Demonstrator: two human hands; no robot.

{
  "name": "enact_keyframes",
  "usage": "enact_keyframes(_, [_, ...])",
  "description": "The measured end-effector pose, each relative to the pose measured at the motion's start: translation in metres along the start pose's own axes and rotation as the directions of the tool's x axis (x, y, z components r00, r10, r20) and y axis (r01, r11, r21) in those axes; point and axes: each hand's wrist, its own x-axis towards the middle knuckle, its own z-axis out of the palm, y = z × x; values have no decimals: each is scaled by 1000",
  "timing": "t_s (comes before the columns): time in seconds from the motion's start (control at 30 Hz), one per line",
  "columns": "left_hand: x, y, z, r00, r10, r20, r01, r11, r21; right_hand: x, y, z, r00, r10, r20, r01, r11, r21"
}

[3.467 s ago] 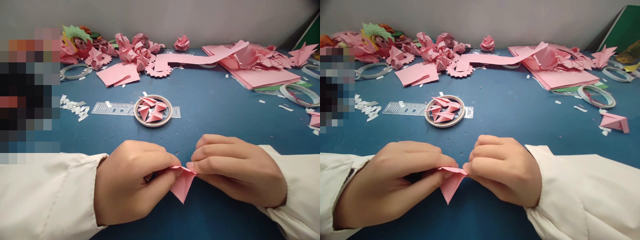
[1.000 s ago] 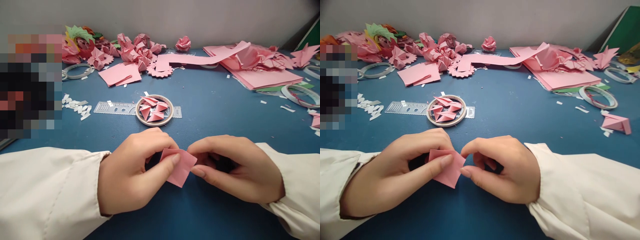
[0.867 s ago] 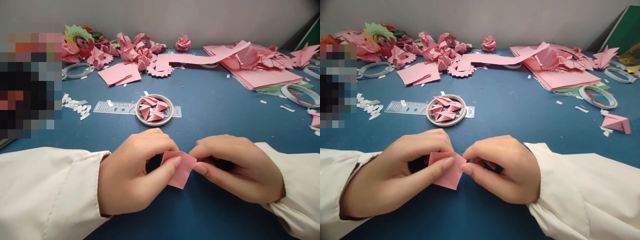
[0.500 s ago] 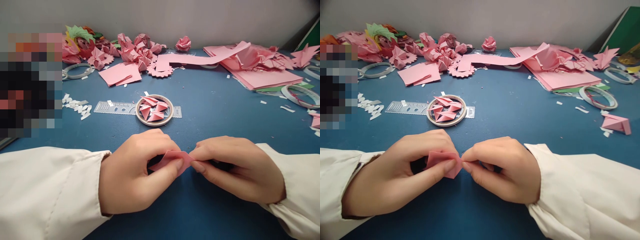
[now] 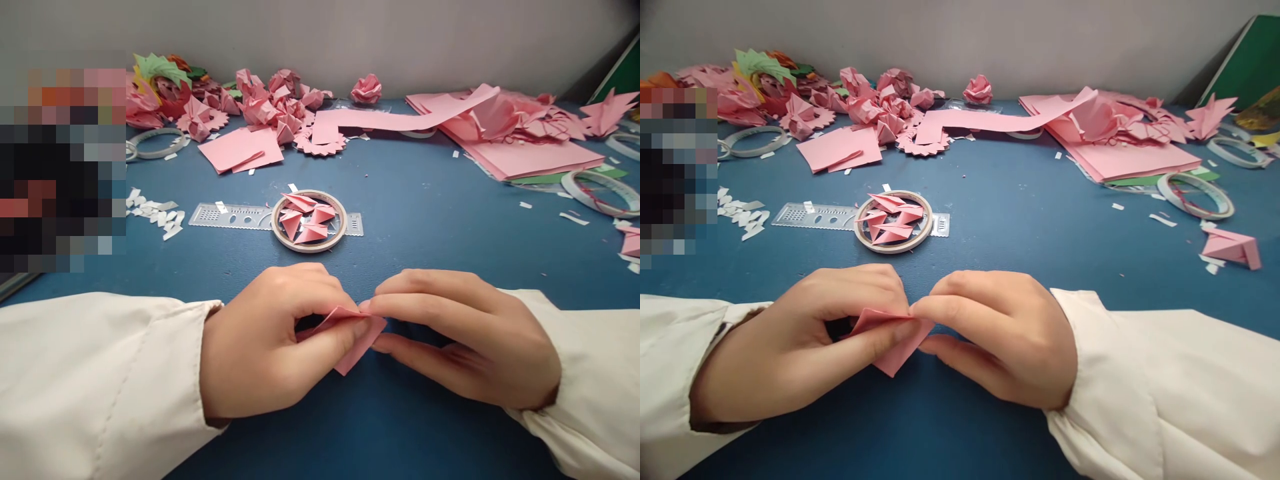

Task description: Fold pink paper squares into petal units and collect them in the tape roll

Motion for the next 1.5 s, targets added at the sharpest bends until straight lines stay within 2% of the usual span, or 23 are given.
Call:
enact_keyframes(0.2, [-1,-3,1,1000,3,9,-3,1000,24,-2,0,-3,1000,-16,-8,16,1000,25])
enact_keyframes(0.37, [-3,-2,1,1000,2,9,-2,1000,30,1,3,-8,995,-57,84,55,998,15])
enact_keyframes(0.53, [-3,-4,1,1000,-7,12,7,999,43,2,3,-3,999,-30,10,30,999,37])
enact_keyframes(0.77, [0,-4,1,1000,2,26,-3,999,48,6,4,-12,986,-88,140,76,993,92])
enact_keyframes(0.97, [0,-3,3,999,-48,8,47,993,105,4,4,-14,988,-102,115,100,995,22])
enact_keyframes(1.13, [1,-4,7,997,-80,-12,81,986,143,5,5,-13,988,-89,129,84,995,47])
enact_keyframes(1.33, [-1,-3,7,997,-71,1,71,990,122,5,4,-10,991,-81,110,78,996,30])
enact_keyframes(1.5, [-2,-4,1,1000,-14,25,13,997,73,4,5,-9,988,-99,119,95,995,44])
